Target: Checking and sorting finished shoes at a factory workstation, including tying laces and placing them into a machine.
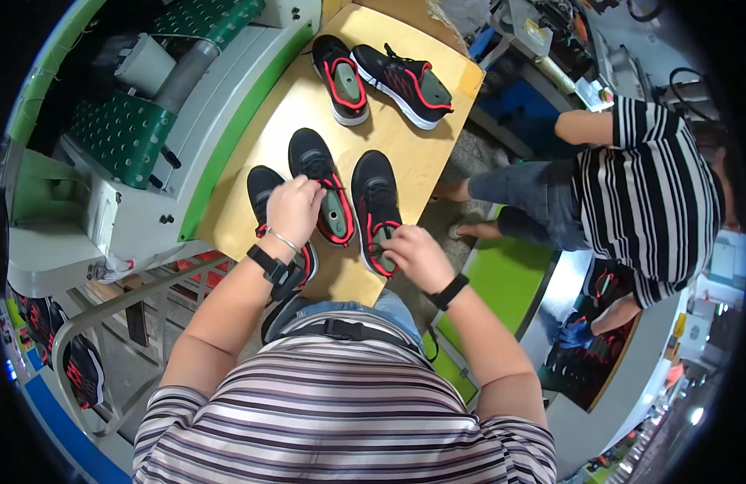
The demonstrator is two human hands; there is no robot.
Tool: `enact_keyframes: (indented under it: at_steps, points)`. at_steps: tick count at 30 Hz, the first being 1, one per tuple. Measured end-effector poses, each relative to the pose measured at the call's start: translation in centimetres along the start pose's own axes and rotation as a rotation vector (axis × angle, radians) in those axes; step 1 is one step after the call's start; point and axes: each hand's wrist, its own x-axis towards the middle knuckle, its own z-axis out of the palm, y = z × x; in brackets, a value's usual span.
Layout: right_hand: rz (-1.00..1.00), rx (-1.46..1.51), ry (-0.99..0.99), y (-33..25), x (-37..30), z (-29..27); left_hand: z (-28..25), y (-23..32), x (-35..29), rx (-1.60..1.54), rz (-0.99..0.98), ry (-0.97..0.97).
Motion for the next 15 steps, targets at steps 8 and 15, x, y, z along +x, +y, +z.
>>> enact_keyframes:
  at_steps: [8,15]
  points:
    - [0.079,-0.18,0.286,0.9,2.5,3.1,0.5,-0.2,0.4,0.276,0.065,-0.021]
    - [0.638,0.281,0.256,6.1,4.1,3.6,2.2,-0.2,0.8,-0.102,-0.32,0.071]
